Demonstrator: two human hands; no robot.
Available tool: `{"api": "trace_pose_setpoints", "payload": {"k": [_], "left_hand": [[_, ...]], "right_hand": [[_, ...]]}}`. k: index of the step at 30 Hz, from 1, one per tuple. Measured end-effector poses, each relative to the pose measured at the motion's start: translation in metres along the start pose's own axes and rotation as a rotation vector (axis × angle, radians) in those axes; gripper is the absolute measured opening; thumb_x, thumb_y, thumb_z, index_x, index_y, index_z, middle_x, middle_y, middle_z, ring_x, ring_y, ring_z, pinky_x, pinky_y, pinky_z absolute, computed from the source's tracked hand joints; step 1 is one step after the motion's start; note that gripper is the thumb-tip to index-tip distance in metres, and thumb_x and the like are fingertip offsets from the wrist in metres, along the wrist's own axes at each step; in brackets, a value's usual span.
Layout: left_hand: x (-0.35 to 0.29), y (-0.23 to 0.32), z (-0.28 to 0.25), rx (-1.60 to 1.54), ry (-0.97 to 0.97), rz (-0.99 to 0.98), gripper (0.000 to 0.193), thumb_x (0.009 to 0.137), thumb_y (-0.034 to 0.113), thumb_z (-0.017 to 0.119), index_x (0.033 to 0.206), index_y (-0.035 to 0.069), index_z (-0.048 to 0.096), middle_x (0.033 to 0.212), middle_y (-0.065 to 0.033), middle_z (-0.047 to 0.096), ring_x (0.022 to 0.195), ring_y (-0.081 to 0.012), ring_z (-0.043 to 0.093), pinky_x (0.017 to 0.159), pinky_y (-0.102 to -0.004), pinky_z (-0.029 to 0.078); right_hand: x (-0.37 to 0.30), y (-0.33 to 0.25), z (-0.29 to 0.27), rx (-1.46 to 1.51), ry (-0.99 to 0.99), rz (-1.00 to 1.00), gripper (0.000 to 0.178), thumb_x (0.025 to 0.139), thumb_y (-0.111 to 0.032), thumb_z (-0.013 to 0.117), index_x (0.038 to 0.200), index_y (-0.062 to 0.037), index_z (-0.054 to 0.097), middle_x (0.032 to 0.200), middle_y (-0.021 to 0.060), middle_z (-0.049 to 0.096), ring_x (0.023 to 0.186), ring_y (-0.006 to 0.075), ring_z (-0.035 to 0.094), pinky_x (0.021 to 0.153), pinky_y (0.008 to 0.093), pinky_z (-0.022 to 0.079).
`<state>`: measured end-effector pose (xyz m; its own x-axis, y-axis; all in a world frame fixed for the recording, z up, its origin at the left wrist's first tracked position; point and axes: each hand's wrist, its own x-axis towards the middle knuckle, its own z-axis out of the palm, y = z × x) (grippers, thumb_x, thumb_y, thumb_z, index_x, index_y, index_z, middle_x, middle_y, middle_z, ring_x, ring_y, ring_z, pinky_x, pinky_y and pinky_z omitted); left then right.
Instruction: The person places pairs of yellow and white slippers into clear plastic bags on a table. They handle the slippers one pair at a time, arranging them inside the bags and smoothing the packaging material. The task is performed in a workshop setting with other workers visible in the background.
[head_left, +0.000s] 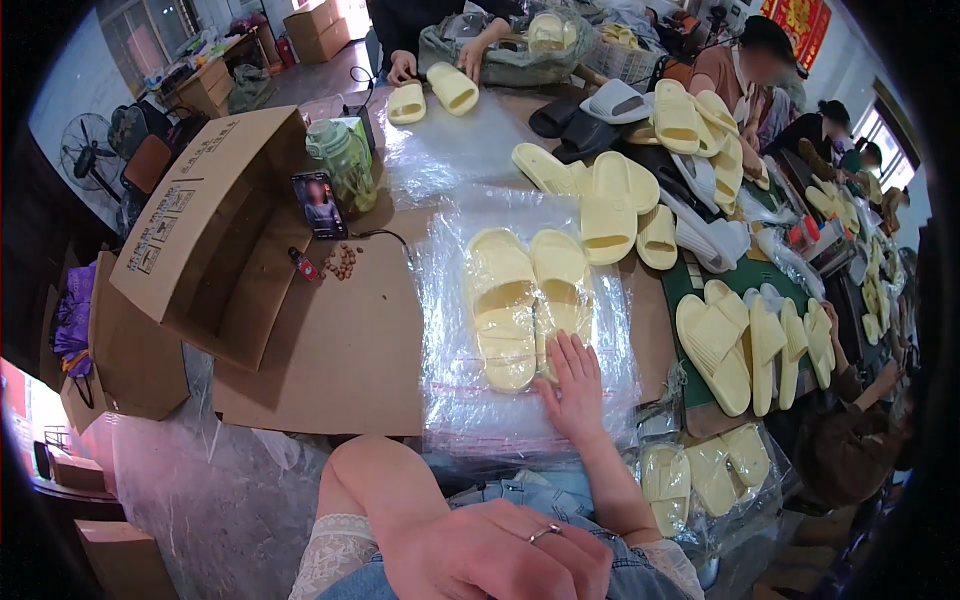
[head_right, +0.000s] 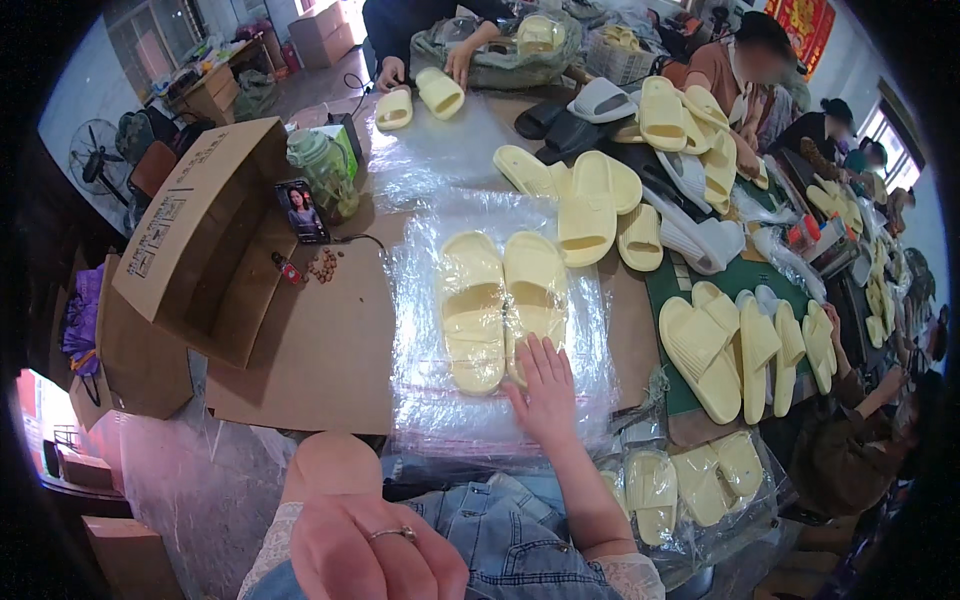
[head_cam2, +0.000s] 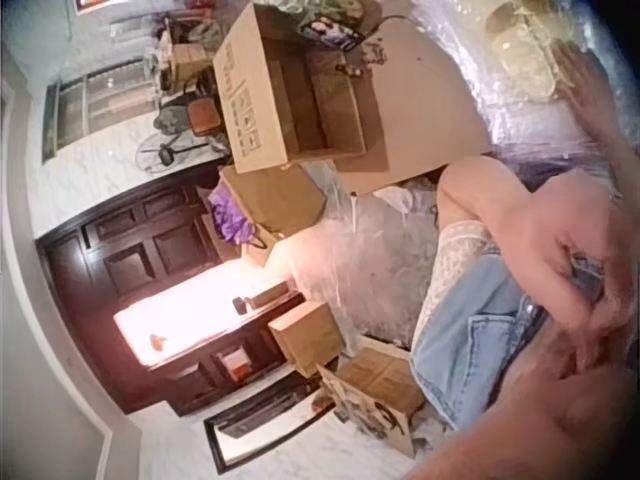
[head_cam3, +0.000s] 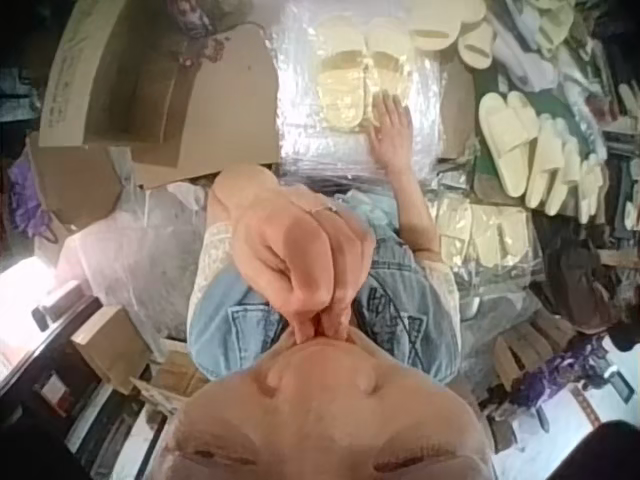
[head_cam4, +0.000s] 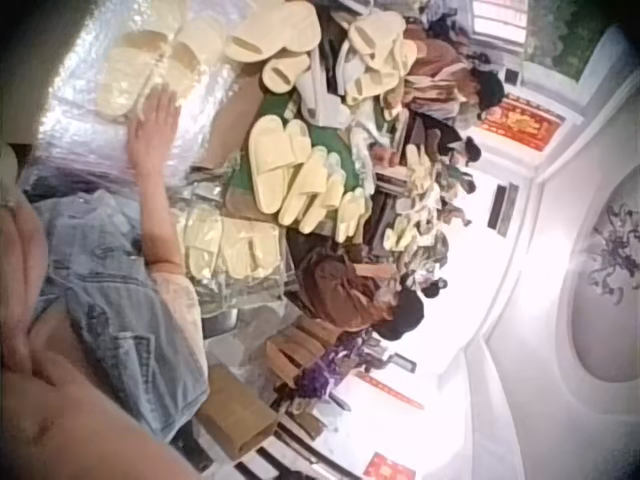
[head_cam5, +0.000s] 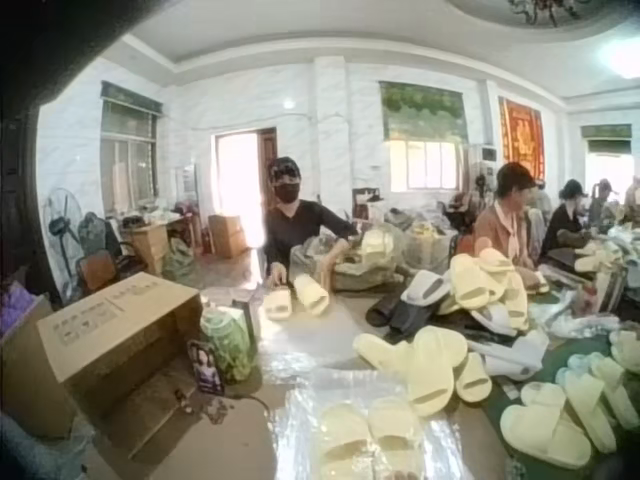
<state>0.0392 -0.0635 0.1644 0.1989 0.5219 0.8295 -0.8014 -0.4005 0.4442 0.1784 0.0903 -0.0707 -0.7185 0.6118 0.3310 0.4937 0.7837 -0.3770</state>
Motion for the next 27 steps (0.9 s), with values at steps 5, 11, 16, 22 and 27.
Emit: {"api": "trace_pose_setpoints", "payload": {"k": [5, 11, 16, 22, 27], "left_hand": [[-0.001, 0.002, 0.000, -0.108, -0.044, -0.044, 0.010, 0.097, 0.011, 0.069, 0.101, 0.004, 0.063, 0.106, -0.0129, 0.072, 0.097, -0.0251, 0.067, 0.077, -0.0358, 0.055], [-0.005, 0.011, -0.008, -0.007, 0.197, -0.165, 0.012, 0.092, -0.002, 0.072, 0.097, 0.003, 0.062, 0.101, -0.0127, 0.068, 0.091, -0.0233, 0.066, 0.084, -0.0331, 0.049], [-0.018, 0.007, -0.021, 0.242, 0.582, -0.350, 0.010, 0.092, -0.001, 0.070, 0.095, 0.003, 0.062, 0.100, -0.0137, 0.071, 0.094, -0.0241, 0.068, 0.083, -0.0330, 0.051], [-0.070, -0.027, -0.099, 1.275, 0.684, -0.634, 0.022, 0.089, 0.012, 0.075, 0.108, 0.003, 0.067, 0.116, -0.0118, 0.068, 0.106, -0.0292, 0.064, 0.094, -0.0373, 0.049], [-0.130, -0.053, -0.152, 2.014, 0.446, -0.548, 0.037, 0.086, 0.028, 0.076, 0.113, 0.004, 0.069, 0.131, -0.0168, 0.063, 0.126, -0.0366, 0.056, 0.107, -0.0446, 0.044]], "right_hand": [[0.000, 0.000, -0.001, -0.004, -0.009, 0.006, 0.067, 0.095, -0.038, 0.062, 0.151, -0.0070, 0.044, 0.158, 0.0149, 0.041, 0.147, 0.0363, 0.036, 0.123, 0.0518, 0.023], [-0.002, 0.002, 0.000, -0.002, -0.020, 0.020, 0.067, 0.094, -0.035, 0.063, 0.153, -0.0074, 0.043, 0.160, 0.0142, 0.040, 0.149, 0.0354, 0.034, 0.123, 0.0509, 0.022], [-0.003, 0.013, 0.013, -0.042, -0.019, -0.014, 0.069, 0.094, -0.038, 0.063, 0.153, -0.0076, 0.043, 0.159, 0.0145, 0.041, 0.148, 0.0360, 0.035, 0.124, 0.0515, 0.022], [0.000, 0.000, 0.000, -0.011, -0.004, -0.009, 0.067, 0.094, -0.037, 0.063, 0.150, -0.0061, 0.045, 0.158, 0.0153, 0.041, 0.147, 0.0369, 0.036, 0.123, 0.0521, 0.023], [-0.001, -0.002, -0.002, 0.009, -0.008, 0.009, 0.066, 0.095, -0.039, 0.063, 0.149, -0.0052, 0.046, 0.158, 0.0155, 0.042, 0.147, 0.0373, 0.036, 0.123, 0.0524, 0.023]]}}
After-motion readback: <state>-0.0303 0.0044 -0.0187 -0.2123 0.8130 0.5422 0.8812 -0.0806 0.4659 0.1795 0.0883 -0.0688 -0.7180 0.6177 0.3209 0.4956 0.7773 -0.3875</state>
